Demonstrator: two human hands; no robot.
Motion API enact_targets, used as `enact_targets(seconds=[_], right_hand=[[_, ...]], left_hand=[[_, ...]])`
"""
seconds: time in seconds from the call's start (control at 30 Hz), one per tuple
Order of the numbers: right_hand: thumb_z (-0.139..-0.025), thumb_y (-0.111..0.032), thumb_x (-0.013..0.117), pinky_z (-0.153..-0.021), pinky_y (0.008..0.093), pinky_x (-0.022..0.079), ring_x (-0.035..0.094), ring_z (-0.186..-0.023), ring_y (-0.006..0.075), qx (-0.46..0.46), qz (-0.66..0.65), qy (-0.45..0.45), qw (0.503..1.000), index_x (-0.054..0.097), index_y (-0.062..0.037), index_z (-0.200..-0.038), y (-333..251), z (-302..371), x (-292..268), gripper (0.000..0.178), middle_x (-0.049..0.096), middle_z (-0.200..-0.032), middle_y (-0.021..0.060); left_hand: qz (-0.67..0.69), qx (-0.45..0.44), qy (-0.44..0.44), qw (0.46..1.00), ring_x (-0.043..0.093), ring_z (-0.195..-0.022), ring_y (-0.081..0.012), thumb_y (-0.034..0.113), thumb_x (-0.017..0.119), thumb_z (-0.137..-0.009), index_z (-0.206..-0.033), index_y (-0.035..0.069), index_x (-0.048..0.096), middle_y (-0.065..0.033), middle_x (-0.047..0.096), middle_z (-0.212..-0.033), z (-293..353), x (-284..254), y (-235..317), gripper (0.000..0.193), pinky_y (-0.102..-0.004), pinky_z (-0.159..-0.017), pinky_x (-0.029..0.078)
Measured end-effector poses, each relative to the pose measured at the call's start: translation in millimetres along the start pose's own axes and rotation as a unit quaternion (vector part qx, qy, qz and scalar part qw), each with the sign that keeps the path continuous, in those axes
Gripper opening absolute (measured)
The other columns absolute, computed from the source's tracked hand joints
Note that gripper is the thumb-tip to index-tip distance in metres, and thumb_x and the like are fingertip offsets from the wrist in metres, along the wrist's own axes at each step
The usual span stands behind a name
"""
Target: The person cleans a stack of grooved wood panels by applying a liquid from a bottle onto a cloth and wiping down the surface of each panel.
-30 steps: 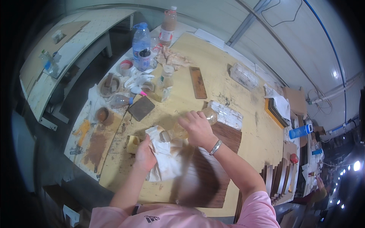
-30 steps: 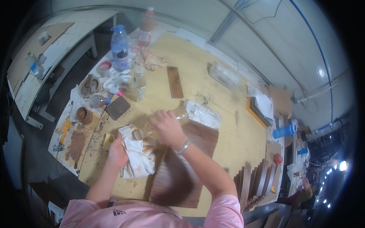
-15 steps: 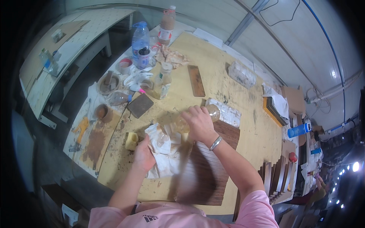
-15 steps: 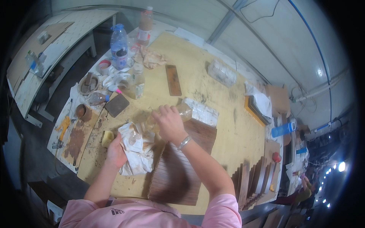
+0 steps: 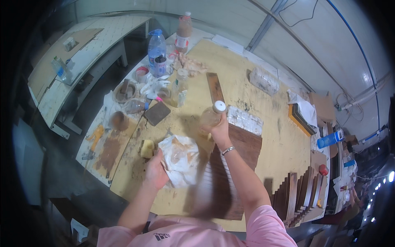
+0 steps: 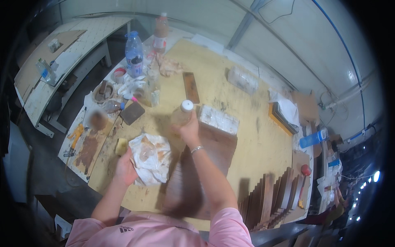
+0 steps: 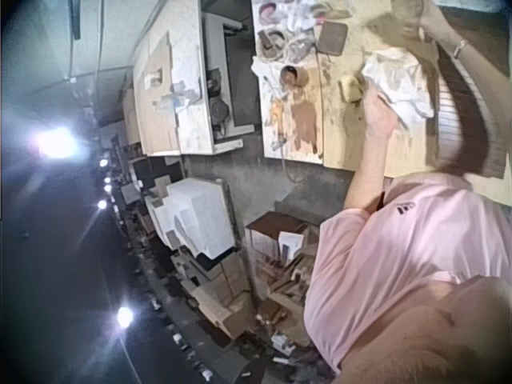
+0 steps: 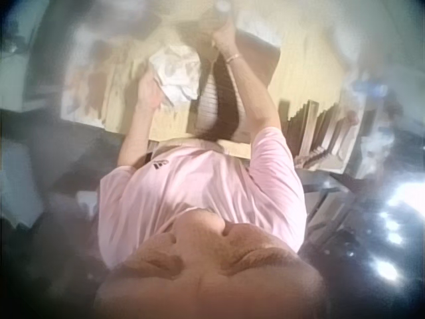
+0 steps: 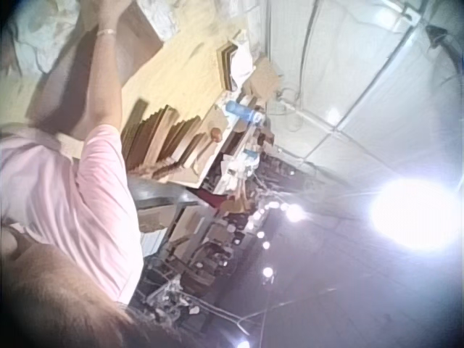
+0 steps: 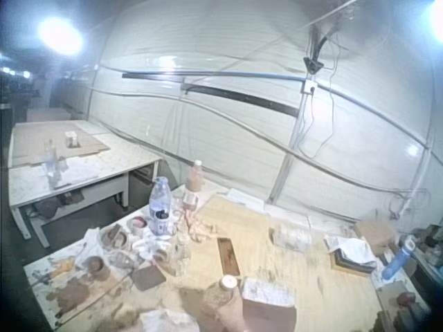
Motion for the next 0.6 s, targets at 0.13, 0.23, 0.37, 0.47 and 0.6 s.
enact_targets(seconds=[0.13, 0.23, 0.37, 0.47, 0.6], right_hand=[[-0.068, -0.004, 0.087, -0.111, 0.0376, 0.041, 0.048, -0.133, 0.0271, 0.008, 0.051, -0.01, 0.999, 0.03, 0.0001, -0.151, 4, 38, -25, 0.1, 0.05, -0.142, 0.0206], [-0.066, -0.017, 0.091, -0.12, 0.0414, 0.028, 0.032, -0.146, 0.0367, 0.009, 0.17, -0.072, 0.983, 0.025, -0.0024, -0.155, -27, 113, -65, 0.113, 0.033, -0.157, 0.0231], [-0.056, -0.031, 0.095, -0.122, 0.0485, 0.02, 0.018, -0.15, 0.0438, 0.004, 0.335, -0.107, 0.936, 0.024, -0.0039, -0.156, -41, 247, -129, 0.126, 0.021, -0.162, 0.0238], [-0.054, -0.036, 0.096, -0.122, 0.051, 0.02, 0.016, -0.15, 0.0451, 0.049, 0.348, -0.125, 0.928, 0.021, -0.0046, -0.157, -27, 328, -140, 0.132, 0.013, -0.163, 0.027], [-0.059, -0.042, 0.093, -0.123, 0.0509, 0.018, 0.014, -0.15, 0.0467, 0.05, 0.336, -0.116, 0.933, 0.019, 0.0, -0.157, -12, 356, -124, 0.129, 0.009, -0.161, 0.0335]], left_hand=[[-0.061, 0.016, -0.008, 0.998, 0.047, -0.137, -0.0315, 0.032, 0.039, -0.108, -0.147, -0.004, 0.037, -0.0166, 0.047, -0.149, 23, 4, -7, 0.053, -0.0493, -0.115, 0.035], [-0.106, 0.019, -0.005, 0.994, 0.047, -0.137, -0.0322, 0.031, 0.04, -0.108, -0.147, -0.005, 0.036, -0.0178, 0.046, -0.15, 50, 2, -9, 0.053, -0.0488, -0.115, 0.036], [-0.195, 0.013, -0.031, 0.98, 0.046, -0.138, -0.0313, 0.028, 0.039, -0.108, -0.149, -0.003, 0.035, -0.0183, 0.046, -0.15, 77, 10, -18, 0.052, -0.0467, -0.116, 0.035], [-0.301, -0.012, -0.05, 0.952, 0.057, -0.118, -0.023, 0.026, 0.044, -0.107, -0.138, -0.005, 0.048, -0.0127, 0.059, -0.13, 83, 29, -50, 0.043, -0.0379, -0.101, 0.044], [-0.545, -0.147, -0.087, 0.821, 0.059, -0.08, -0.0157, 0.023, 0.052, -0.104, -0.105, 0.001, 0.065, -0.0038, 0.065, -0.086, 82, 84, -130, 0.025, -0.0295, -0.068, 0.045]])
Point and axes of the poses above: each hand's wrist, its own z-axis away from the middle knuckle, its own x-axis out of the palm, y = z × x, the point moved 2 cm from there along -z, towards the middle knuckle
